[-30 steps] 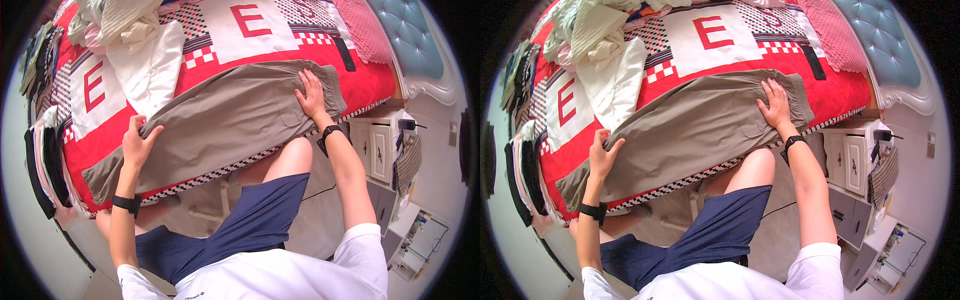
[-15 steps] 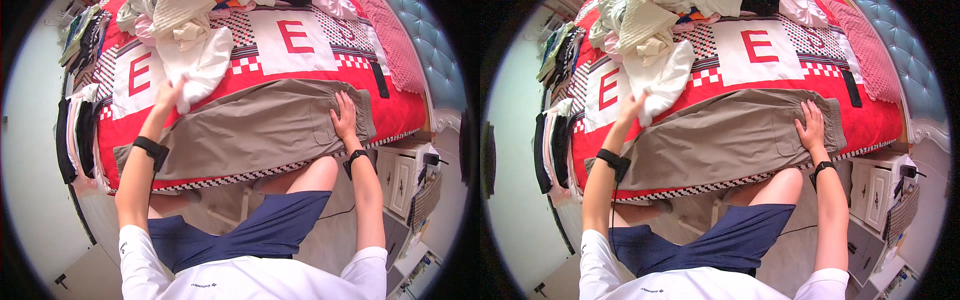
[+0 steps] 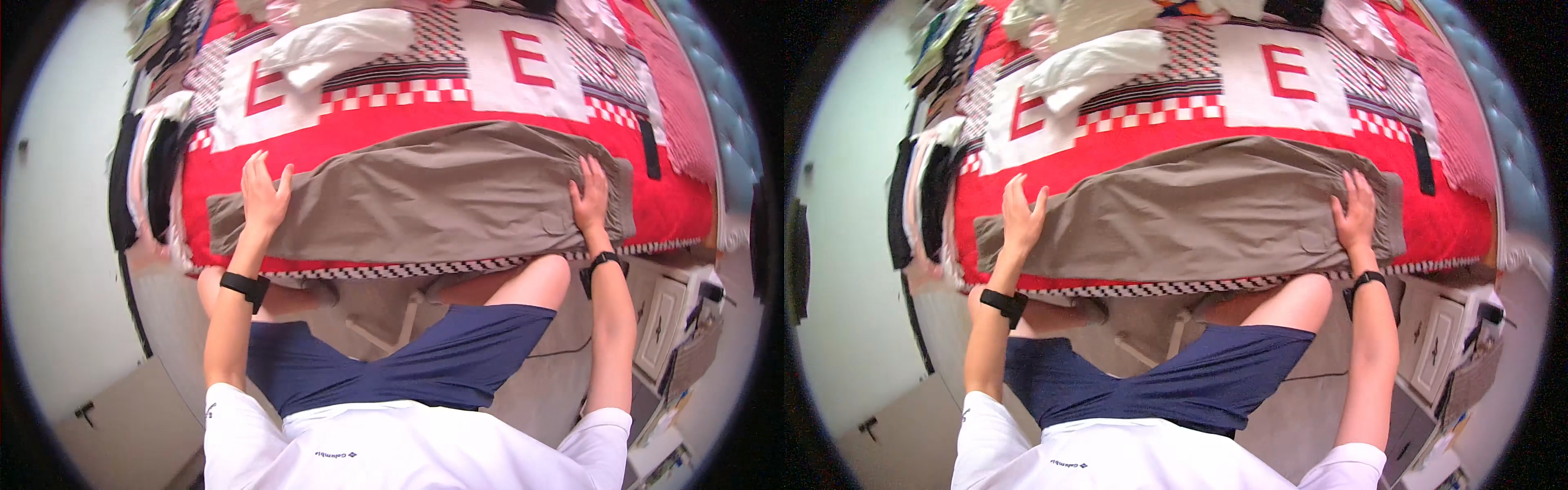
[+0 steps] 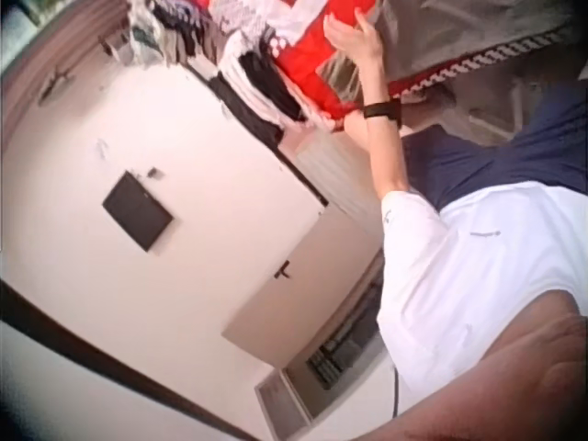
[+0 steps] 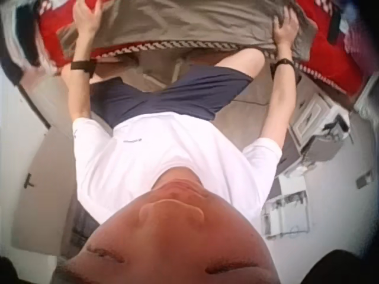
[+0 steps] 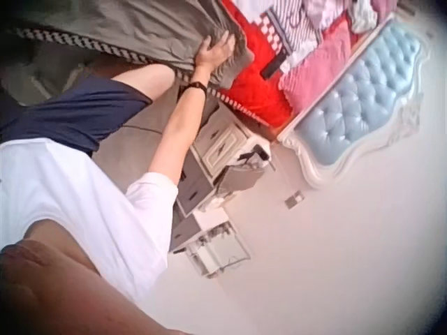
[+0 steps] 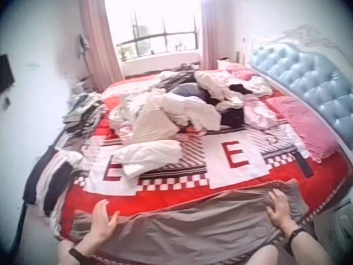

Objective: The person is seen folding various items of clothing including a black skirt, brown trousers, and a white t-shirt on a bed.

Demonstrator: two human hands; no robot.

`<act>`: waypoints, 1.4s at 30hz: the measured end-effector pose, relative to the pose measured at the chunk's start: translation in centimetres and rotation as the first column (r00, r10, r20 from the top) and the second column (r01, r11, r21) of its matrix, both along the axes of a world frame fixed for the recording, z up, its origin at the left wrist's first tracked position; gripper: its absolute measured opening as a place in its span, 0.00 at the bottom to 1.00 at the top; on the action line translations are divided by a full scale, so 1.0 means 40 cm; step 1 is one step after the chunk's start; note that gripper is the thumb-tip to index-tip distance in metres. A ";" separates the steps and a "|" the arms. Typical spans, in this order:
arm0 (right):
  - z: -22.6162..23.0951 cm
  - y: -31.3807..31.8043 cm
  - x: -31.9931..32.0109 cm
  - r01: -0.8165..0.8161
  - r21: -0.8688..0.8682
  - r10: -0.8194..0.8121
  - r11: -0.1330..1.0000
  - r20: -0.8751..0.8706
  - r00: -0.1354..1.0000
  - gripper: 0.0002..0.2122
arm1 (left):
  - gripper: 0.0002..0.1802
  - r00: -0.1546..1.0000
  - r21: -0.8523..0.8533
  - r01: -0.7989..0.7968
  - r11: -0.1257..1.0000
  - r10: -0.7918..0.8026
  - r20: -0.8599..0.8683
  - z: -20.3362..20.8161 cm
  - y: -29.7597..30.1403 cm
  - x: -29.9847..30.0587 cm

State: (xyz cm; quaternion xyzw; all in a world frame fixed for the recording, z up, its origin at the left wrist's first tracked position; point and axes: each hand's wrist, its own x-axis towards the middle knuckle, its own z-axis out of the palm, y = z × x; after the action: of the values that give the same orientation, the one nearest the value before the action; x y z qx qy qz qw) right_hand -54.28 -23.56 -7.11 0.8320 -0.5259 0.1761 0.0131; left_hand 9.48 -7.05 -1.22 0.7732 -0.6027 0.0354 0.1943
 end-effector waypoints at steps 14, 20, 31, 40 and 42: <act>-0.034 0.018 -0.405 0.774 0.274 -0.813 0.571 0.319 0.488 0.39 | 0.31 0.536 0.481 -0.208 0.852 0.511 -0.672 -0.014 0.197 0.341; 0.058 0.030 -0.307 0.105 0.952 -0.883 0.288 0.221 0.415 0.34 | 0.29 0.696 -0.024 -0.428 0.903 0.313 -0.646 0.015 0.216 0.416; -0.045 0.073 -0.366 0.598 0.500 -0.779 0.627 0.413 0.472 0.27 | 0.43 0.789 0.300 -0.367 0.881 0.465 -0.401 -0.031 0.137 0.480; -0.064 0.115 -0.331 0.706 0.662 -0.884 0.250 0.454 -0.112 0.39 | 0.31 0.543 0.654 -0.181 0.735 0.629 -0.557 -0.009 0.263 0.488; -0.022 0.120 -0.215 0.261 0.952 -0.965 0.160 0.206 -0.162 0.47 | 0.29 0.481 0.599 -0.266 0.755 0.642 -0.597 0.004 0.318 0.492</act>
State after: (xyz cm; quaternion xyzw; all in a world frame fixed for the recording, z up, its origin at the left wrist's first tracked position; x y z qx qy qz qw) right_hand -62.89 -18.76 -7.97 0.0812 -0.8180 0.3486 -0.4503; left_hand 29.14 5.67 -1.07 0.8657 -0.2147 -0.3819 0.2422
